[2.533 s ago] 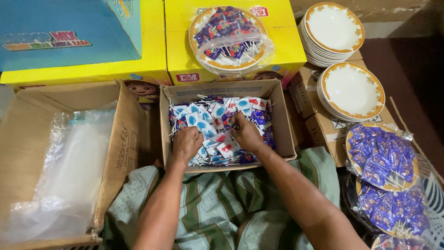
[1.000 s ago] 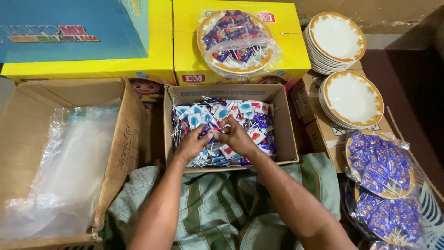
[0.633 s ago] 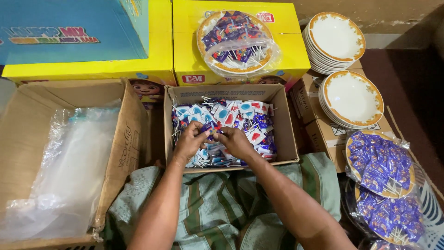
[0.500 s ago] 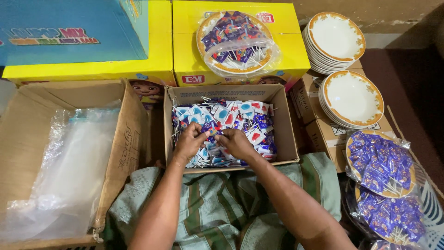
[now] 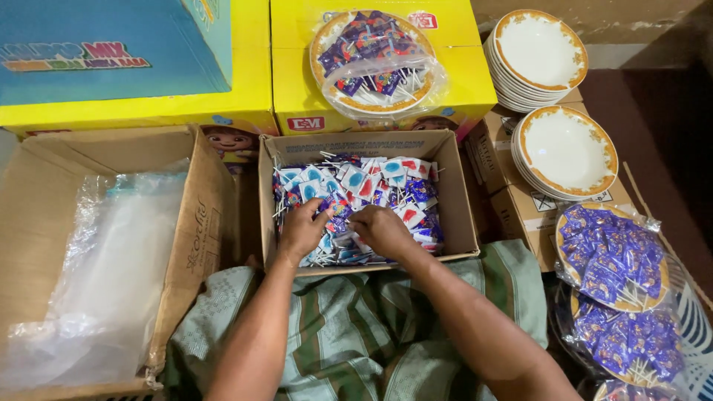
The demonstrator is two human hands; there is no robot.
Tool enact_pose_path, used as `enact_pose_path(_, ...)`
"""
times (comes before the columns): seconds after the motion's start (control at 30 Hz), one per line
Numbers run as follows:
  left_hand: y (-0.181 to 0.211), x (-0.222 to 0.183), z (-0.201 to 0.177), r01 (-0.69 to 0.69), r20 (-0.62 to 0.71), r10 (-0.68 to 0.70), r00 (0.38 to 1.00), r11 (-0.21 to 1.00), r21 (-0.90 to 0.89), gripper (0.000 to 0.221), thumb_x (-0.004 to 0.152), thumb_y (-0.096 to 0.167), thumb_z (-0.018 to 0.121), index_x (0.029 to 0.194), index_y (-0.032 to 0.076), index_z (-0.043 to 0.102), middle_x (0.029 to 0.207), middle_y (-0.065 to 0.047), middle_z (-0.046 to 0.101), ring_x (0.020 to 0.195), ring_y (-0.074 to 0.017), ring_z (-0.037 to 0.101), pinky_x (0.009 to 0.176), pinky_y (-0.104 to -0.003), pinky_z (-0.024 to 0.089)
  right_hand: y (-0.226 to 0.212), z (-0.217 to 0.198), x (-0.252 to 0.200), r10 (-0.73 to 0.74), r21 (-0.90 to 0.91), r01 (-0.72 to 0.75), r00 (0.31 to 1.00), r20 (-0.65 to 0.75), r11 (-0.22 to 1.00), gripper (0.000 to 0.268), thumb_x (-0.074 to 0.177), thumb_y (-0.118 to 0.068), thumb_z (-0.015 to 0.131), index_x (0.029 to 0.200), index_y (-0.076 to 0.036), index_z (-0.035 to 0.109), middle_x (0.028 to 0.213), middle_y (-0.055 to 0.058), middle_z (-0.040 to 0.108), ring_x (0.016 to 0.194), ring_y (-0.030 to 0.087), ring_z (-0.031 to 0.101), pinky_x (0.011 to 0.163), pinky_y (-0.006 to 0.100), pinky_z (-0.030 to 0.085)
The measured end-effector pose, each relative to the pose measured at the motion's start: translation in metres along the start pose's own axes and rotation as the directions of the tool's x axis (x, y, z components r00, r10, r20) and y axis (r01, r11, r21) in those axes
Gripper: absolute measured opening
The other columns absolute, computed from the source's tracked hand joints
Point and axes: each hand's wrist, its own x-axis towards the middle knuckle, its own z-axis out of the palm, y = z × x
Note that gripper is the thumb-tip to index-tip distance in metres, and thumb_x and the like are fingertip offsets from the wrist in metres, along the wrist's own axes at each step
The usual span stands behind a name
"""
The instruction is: Arranging small colorful packets into a cardboard box for packaging
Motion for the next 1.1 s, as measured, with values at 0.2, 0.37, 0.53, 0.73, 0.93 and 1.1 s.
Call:
enact_pose_path(0.2,0.039,-0.023,-0.013,-0.096,0.047,0.095,0.994,0.995,0.014,0.019,0.094,0.036,0.068,0.107,0.024,0.076,0.071,-0.01,0.074,0.078,-0.0278,0.075,0.072,-0.04,0.056,-0.017,-0.016,-0.009,0.012,-0.186,0.001,0.997,0.07,0.983,0.019,0.094,-0.027,0.065,0.098,-0.014,0.078,0.086,0.015,0.076,0.084,0.039,0.073,0.075,0.05,0.058)
enact_pose_path(0.37,0.066,-0.027,-0.023,-0.018,0.091,0.019,0.996,1.0,-0.02,0.02,0.097,0.033,0.063,0.11,0.021,0.073,0.082,-0.006,0.079,0.083,-0.0226,0.077,0.077,-0.037,0.057,0.0,-0.031,-0.007,0.167,-0.06,-0.166,0.986,0.0,0.984,0.019,0.094,-0.028,0.064,0.1,-0.017,0.079,0.083,0.013,0.077,0.088,0.041,0.073,0.079,0.051,0.057)
enact_pose_path(0.53,0.026,0.009,0.001,0.044,0.207,-0.179,0.962,0.848,0.528,0.03,0.093,0.039,0.049,0.102,0.022,0.072,0.092,-0.007,0.079,0.093,-0.032,0.076,0.081,-0.046,0.059,0.036,-0.03,-0.006,0.443,0.126,-0.435,0.895,-0.048,0.892,0.017,0.093,-0.039,0.064,0.094,-0.03,0.079,0.072,-0.003,0.076,0.086,0.024,0.076,0.081,0.041,0.057)
enact_pose_path(0.73,0.011,0.008,0.036,-0.133,0.379,-0.158,0.912,0.759,0.637,0.032,0.091,0.028,0.068,0.118,0.012,0.073,0.111,-0.022,0.074,0.114,-0.0449,0.068,0.094,-0.06,0.054,0.036,-0.025,-0.006,0.448,0.201,-0.426,0.891,-0.077,0.882,0.018,0.093,-0.03,0.064,0.089,-0.022,0.079,0.065,0.006,0.073,0.076,0.029,0.076,0.076,0.042,0.056)
enact_pose_path(0.93,0.008,0.002,0.02,-0.138,0.263,-0.01,0.965,0.831,0.539,0.015,0.092,0.026,0.063,0.103,0.017,0.068,0.1,-0.01,0.076,0.108,-0.0353,0.071,0.093,-0.052,0.056,0.036,-0.023,-0.007,0.402,0.311,-0.348,0.907,-0.126,0.884,0.016,0.092,-0.028,0.068,0.094,-0.016,0.079,0.067,0.01,0.073,0.069,0.026,0.075,0.074,0.04,0.057)
enact_pose_path(1.1,0.036,-0.018,0.005,-0.269,0.0,0.273,0.962,0.948,0.168,0.018,0.085,0.023,0.078,0.094,0.012,0.067,0.094,-0.014,0.076,0.098,-0.0375,0.072,0.084,-0.048,0.058,0.032,-0.026,-0.009,0.39,0.458,-0.282,0.907,-0.16,0.843,0.016,0.096,-0.023,0.066,0.095,-0.015,0.08,0.067,0.007,0.072,0.058,0.017,0.072,0.064,0.031,0.058)
